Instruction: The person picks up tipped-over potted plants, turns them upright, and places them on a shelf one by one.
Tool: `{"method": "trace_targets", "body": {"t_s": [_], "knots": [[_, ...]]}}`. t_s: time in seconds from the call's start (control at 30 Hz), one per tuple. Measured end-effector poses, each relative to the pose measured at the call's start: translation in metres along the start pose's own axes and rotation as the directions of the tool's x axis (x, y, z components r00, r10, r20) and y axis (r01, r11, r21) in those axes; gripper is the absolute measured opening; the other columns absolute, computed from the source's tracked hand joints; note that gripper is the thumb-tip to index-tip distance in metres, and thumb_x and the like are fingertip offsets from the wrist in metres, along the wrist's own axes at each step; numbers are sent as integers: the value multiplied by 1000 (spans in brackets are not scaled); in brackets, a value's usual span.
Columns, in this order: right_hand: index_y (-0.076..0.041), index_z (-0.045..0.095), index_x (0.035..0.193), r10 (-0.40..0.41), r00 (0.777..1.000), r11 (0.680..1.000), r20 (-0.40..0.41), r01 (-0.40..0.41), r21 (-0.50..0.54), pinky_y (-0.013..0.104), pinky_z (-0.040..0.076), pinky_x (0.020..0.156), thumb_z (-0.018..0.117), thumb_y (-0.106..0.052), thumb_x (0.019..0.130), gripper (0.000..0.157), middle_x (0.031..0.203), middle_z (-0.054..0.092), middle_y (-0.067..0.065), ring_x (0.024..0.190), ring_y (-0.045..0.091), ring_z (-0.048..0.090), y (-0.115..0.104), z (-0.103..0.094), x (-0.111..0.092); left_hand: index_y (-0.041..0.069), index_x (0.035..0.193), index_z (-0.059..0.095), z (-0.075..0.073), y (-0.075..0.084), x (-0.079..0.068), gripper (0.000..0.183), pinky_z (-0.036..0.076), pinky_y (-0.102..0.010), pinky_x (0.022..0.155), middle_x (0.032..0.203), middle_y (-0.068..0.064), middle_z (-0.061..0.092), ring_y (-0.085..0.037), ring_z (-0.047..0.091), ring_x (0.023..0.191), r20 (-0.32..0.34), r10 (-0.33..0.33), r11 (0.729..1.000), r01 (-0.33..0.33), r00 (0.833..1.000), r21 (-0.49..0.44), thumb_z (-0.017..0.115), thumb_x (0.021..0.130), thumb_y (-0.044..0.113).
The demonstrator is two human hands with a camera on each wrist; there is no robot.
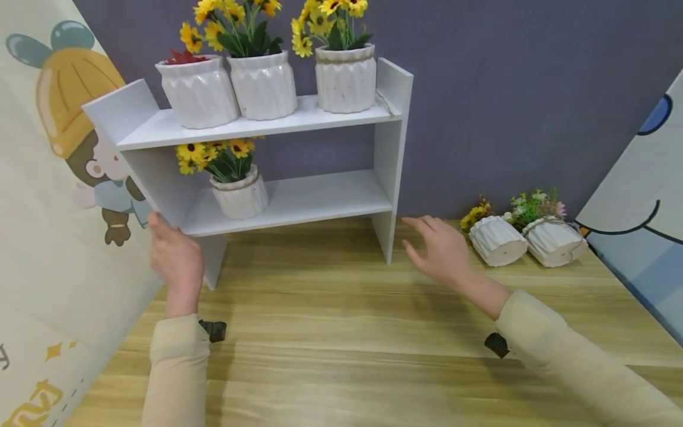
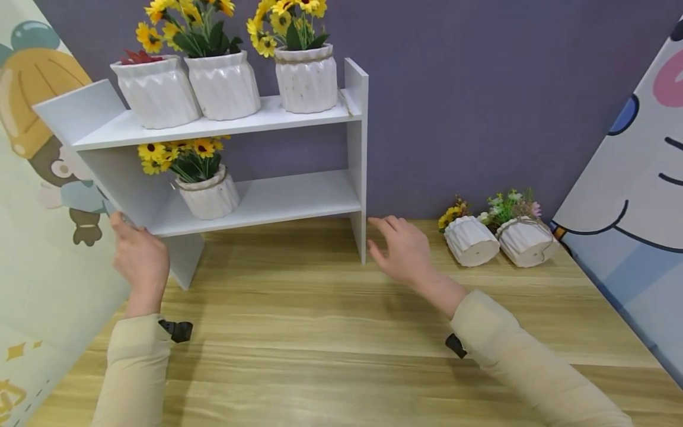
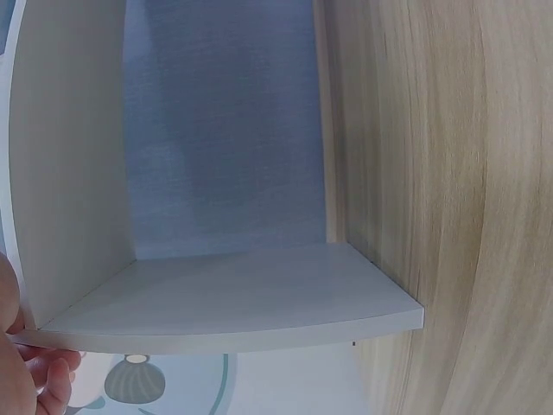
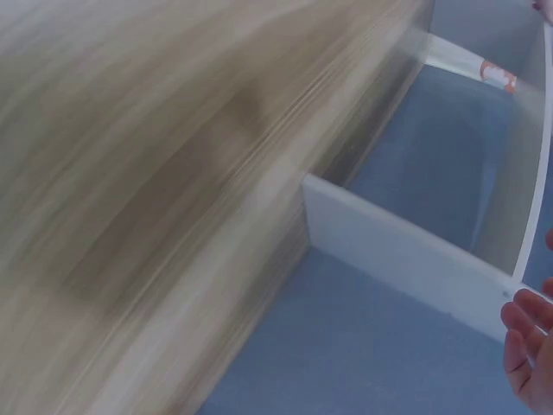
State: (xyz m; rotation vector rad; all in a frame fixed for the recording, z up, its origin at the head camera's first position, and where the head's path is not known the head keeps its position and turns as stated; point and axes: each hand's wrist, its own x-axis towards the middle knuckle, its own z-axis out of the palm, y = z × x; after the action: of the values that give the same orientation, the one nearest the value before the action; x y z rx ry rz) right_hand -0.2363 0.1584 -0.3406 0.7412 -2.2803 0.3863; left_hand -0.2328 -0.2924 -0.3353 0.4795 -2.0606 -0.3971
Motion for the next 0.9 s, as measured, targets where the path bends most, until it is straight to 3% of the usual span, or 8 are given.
{"method": "trace_targets", "body": {"t_s": [0.23, 0.47, 0.63, 0.9], "knots": [[-5, 59, 115, 36, 998, 998, 46, -34, -44, 38, 48, 56, 65, -26, 78, 43, 92, 64, 12, 70, 25, 59, 20, -5, -14, 9, 128, 24, 1, -2, 0, 35, 34, -45, 49, 84, -25, 51, -36, 44, 57, 10, -2, 1000, 2, 1000, -4, 33, 95, 18], [-3, 57, 118, 133, 984, 983, 115, -117, -139, 42, 46, 53, 65, -25, 78, 46, 92, 61, 17, 66, 28, 57, 44, -7, -25, 8, 128, 24, 1, -2, 1, 35, 34, -45, 47, 80, -24, 49, -36, 44, 56, -4, 14, 1000, -14, 1000, 4, 31, 95, 18], [-2, 56, 117, 180, 976, 970, 120, -155, -188, 45, 44, 56, 66, -24, 77, 46, 91, 60, 18, 69, 31, 57, 57, -9, -30, 8, 128, 24, 1, -2, 1, 35, 33, -45, 47, 80, -24, 49, -36, 44, 56, 0, 12, 1000, -12, 1000, 8, 31, 95, 18], [-1, 54, 119, 312, 935, 932, 166, -267, -246, 51, 42, 66, 66, -29, 79, 50, 103, 57, 21, 86, 36, 55, 80, -7, -38, 8, 129, 24, -1, -1, 1, 36, 35, -47, 49, 84, -26, 50, -39, 45, 59, 24, -7, 1000, 7, 1000, -6, 32, 95, 18]]}}
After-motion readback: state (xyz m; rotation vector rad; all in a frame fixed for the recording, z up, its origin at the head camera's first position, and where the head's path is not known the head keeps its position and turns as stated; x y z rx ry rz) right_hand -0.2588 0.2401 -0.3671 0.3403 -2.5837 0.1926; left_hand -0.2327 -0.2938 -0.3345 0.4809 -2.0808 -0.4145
